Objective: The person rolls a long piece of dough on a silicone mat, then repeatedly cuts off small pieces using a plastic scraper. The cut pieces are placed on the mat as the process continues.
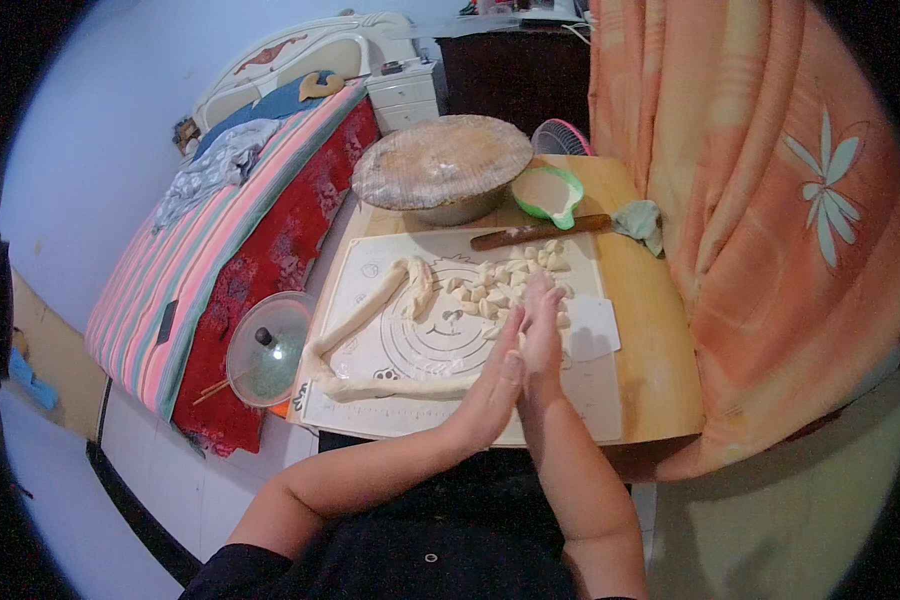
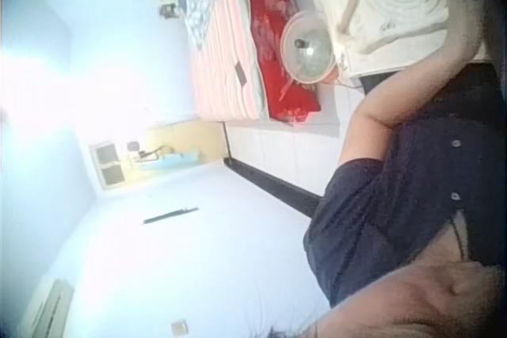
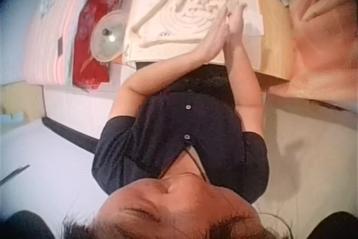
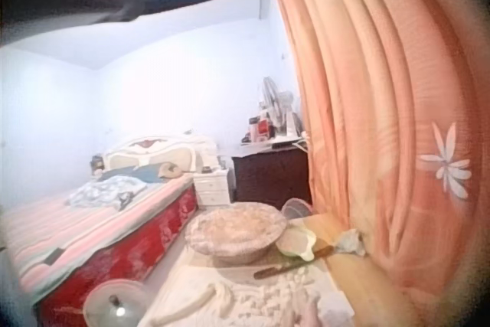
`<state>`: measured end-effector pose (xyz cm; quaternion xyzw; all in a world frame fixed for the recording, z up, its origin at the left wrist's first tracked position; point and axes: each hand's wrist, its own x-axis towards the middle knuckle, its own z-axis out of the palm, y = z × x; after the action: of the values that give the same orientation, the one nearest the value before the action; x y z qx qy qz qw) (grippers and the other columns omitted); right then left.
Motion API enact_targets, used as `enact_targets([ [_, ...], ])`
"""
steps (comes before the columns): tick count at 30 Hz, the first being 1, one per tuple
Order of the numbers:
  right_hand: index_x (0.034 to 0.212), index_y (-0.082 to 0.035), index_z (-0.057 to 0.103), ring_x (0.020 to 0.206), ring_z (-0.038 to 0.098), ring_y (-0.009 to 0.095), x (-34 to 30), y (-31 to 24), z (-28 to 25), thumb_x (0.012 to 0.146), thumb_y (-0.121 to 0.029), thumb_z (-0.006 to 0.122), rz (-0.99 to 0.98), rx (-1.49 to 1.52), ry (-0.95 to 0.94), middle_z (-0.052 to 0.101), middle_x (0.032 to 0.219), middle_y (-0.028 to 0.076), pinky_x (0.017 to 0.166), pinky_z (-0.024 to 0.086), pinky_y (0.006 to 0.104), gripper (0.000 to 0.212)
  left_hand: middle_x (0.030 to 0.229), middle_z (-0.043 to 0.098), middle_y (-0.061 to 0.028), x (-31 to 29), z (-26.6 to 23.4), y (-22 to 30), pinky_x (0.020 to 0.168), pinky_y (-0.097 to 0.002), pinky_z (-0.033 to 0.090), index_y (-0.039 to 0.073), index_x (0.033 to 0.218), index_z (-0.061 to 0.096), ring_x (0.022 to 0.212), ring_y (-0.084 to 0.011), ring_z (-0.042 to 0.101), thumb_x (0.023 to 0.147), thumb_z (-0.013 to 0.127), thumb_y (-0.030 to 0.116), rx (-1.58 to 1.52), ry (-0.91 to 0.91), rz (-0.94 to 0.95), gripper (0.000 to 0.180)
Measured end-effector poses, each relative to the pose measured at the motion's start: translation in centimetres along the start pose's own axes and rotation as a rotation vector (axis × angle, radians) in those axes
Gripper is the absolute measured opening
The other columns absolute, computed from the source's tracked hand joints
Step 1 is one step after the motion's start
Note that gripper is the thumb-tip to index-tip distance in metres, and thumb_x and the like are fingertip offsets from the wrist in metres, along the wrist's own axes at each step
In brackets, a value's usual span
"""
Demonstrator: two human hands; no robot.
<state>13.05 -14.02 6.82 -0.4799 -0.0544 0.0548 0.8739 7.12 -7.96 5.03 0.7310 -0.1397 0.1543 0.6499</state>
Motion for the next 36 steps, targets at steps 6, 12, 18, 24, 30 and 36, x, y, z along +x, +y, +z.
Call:
enact_targets([
  [6, 0.155, -0.004, 0.018, 0.149, 0.014, 0.022, -3.9, 5.0, -0.1, 0.104, -0.057, 0.018, -0.021, 0.358, -0.263, 0.018, 0.162, 0.010, 0.121, 0.008, 0.0337, 0.074, 0.155, 0.024, -0.0260, 5.2, -4.3, 3.4, 0.119, -0.0380, 0.015, 0.003, 0.155, 0.016, 0.146, -0.0337, 0.022, 0.105, 0.029, 0.040, -0.314, 0.076, -0.437, 0.064],
  [12, 0.154, -0.002, 0.021, 0.145, 0.022, 0.023, -1.9, 1.7, 1.4, 0.102, -0.060, 0.024, 0.148, 0.099, -0.068, 0.023, 0.159, 0.014, 0.119, 0.016, 0.0334, 0.078, 0.158, 0.024, -0.0193, 2.8, -2.0, -0.7, 0.120, -0.0342, 0.013, -0.004, 0.153, 0.018, 0.148, -0.0264, 0.018, 0.106, 0.021, 0.050, 0.088, -0.028, -0.209, 0.072],
  [18, 0.125, -0.001, 0.048, 0.111, 0.052, 0.023, -4.8, 5.2, 2.1, 0.105, -0.047, 0.034, 0.123, 0.120, 0.055, 0.054, 0.125, 0.014, 0.102, 0.039, 0.0358, 0.053, 0.158, 0.026, -0.0173, 5.7, -5.0, 0.3, 0.116, -0.0340, 0.023, 0.000, 0.152, 0.028, 0.147, -0.0238, 0.021, 0.104, 0.018, 0.057, -0.218, 0.109, -0.323, 0.075],
  [24, 0.104, -0.006, 0.051, 0.082, 0.053, 0.017, -1.8, 2.0, 1.7, 0.106, -0.041, 0.038, 0.163, 0.344, 0.102, 0.055, 0.090, 0.005, 0.079, 0.046, 0.0332, 0.038, 0.149, 0.039, -0.0196, 3.9, -9.5, -2.9, 0.115, -0.0362, 0.027, -0.001, 0.149, 0.031, 0.139, -0.0276, 0.036, 0.107, 0.030, 0.039, 0.045, -0.228, -0.178, 0.058],
  [30, 0.091, -0.011, 0.048, 0.080, 0.051, 0.017, -1.8, 1.2, 2.7, 0.106, -0.042, 0.038, 0.139, 0.488, 0.057, 0.050, 0.081, 0.002, 0.080, 0.045, 0.0310, 0.036, 0.137, 0.051, -0.0200, 1.9, -7.1, -3.7, 0.108, -0.0378, 0.035, -0.003, 0.144, 0.035, 0.122, -0.0293, 0.050, 0.107, 0.033, 0.038, 0.089, -0.131, -0.231, 0.055],
  [36, 0.137, -0.002, 0.048, 0.117, 0.048, 0.020, -2.0, 3.1, 3.9, 0.104, -0.055, 0.028, -0.058, 0.124, 0.164, 0.055, 0.126, 0.010, 0.108, 0.033, 0.0340, 0.065, 0.152, 0.035, -0.0184, 2.2, -4.3, -1.6, 0.117, -0.0335, 0.021, 0.000, 0.152, 0.022, 0.143, -0.0254, 0.030, 0.106, 0.023, 0.049, -0.425, -0.027, -0.443, 0.067],
])
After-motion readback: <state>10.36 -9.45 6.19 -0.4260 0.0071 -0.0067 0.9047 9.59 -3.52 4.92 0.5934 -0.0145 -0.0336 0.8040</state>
